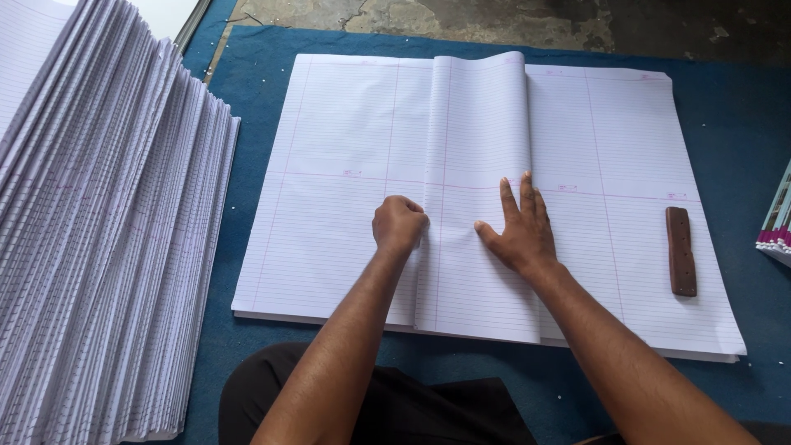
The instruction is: The person folds a stack of large lined paper sheets in half using a small wooden block to press and crease the fold. They repeatedly fold, crease, and stack the sheets on the left side of the workspace.
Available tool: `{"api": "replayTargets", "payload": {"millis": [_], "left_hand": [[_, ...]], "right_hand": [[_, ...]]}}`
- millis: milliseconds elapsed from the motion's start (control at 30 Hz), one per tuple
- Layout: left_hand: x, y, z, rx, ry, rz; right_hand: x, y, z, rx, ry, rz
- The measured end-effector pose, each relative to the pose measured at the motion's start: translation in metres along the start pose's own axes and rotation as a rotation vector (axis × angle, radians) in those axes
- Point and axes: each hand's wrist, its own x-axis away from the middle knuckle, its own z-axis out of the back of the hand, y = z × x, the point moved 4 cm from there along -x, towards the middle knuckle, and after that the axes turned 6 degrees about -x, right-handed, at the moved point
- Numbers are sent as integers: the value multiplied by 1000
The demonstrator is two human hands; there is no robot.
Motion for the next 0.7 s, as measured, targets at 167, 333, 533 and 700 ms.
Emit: {"api": "replayTargets", "payload": {"millis": [167, 333, 533, 700], "left_hand": [[10, 18, -2, -204, 76, -200], [5, 42, -20, -614, 39, -403], [-13, 55, -37, -808, -72, -537], [-11, 71, -30, -869, -185, -475]], "right_hand": [[2, -2, 6, -51, 6, 15], [1, 3, 23, -150, 26, 67], [-11, 48, 54, -263, -17, 108], [-16, 110, 80, -135, 64, 85]]}}
